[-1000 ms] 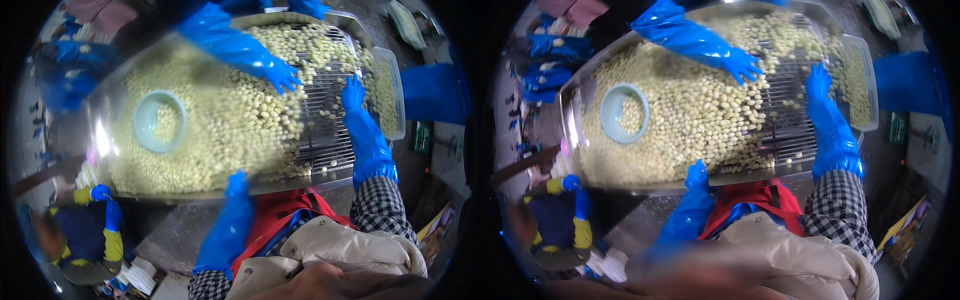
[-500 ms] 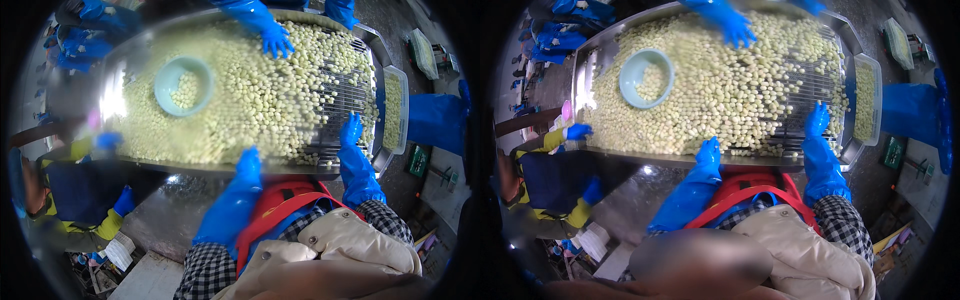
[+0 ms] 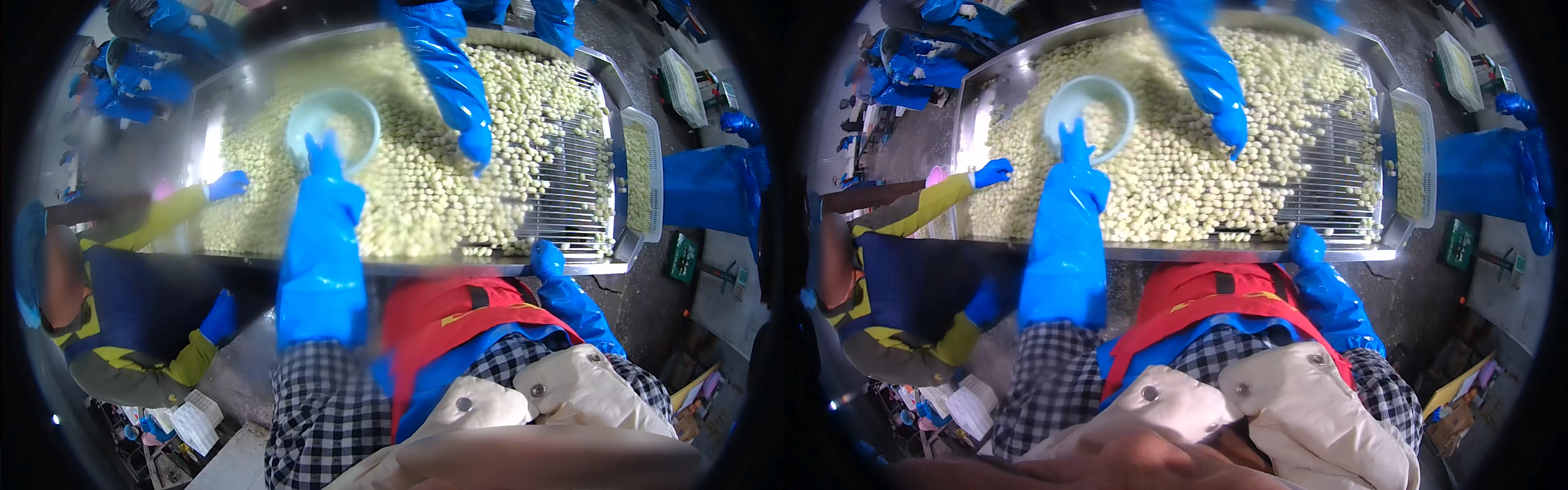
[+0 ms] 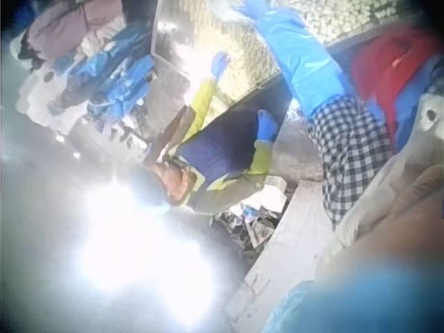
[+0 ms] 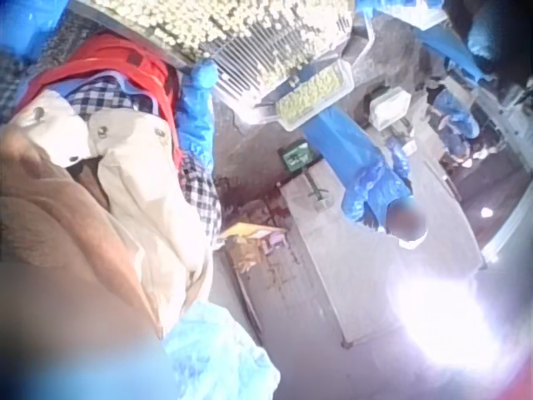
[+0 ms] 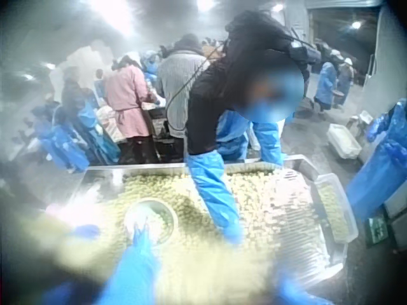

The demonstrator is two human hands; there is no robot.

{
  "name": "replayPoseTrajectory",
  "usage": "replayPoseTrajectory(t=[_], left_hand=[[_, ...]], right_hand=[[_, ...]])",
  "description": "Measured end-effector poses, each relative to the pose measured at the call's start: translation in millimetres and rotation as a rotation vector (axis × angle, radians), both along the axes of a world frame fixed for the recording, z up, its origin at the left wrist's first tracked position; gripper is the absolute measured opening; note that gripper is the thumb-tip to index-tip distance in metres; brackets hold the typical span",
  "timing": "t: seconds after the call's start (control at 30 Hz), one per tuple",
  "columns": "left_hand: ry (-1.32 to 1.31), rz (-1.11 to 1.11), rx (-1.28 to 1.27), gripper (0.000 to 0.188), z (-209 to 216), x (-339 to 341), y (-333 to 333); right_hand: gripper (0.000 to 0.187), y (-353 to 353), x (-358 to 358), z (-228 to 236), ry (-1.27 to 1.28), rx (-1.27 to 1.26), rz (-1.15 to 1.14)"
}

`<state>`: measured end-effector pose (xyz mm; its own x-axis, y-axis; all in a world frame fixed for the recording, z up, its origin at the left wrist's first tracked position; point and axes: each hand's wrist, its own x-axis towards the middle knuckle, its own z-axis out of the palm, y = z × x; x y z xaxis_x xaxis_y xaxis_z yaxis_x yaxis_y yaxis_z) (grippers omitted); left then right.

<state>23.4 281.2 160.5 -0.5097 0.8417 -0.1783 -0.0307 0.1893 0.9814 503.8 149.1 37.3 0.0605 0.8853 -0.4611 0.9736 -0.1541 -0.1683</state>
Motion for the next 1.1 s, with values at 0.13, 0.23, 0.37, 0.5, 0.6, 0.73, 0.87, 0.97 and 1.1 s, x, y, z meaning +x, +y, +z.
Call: replayPoseTrajectory(t=[0.13,0.23,0.37,0.5,0.6,0.73,0.87,0.97,1.1], left_hand=[[-0.043,-0.104,0.077,0.058,26.1,-28.7,-33.6],[-0.005,-0.076,0.004,0.063,21.3,-32.5,-102.4],[-0.049,-0.088,0.013,0.071,-46.1,-46.8,-196.7],[0.527,-0.057,-0.318,0.037,-140.1,-81.0,-215.3],[0.941,-0.197,-0.437,0.039,-174.2,-96.9,-217.8],[1.043,-0.267,-0.561,0.044,-169.9,-97.2,-216.9],[1.044,-0.283,-0.622,0.046,-151.4,-91.2,-213.6],[0.961,-0.275,-0.671,0.046,-145.5,-89.3,-211.4],[0.987,-0.28,-0.681,0.047,-143.6,-88.7,-210.3]], right_hand=[[0.033,5.6,-7.6,6.6,0.015,0.004,-0.091],[0.033,5.3,-11.4,7.5,0.001,0.043,-0.142],[0.03,-0.4,-11.5,5.5,-0.025,0.078,-0.124],[0.03,-0.5,-8.5,0.6,-0.039,0.083,-0.128],[0.033,2.3,-4.3,-5.9,-0.068,0.046,-0.125],[0.036,3.6,3.4,-20.9,-0.11,0.029,-0.133],[0.035,4.2,10.7,-32.2,-0.089,0.043,-0.146],[0.036,4.5,12.8,-34.2,-0.141,0.038,-0.158],[0.035,3.9,11.3,-31.3,-0.11,0.024,-0.136]])
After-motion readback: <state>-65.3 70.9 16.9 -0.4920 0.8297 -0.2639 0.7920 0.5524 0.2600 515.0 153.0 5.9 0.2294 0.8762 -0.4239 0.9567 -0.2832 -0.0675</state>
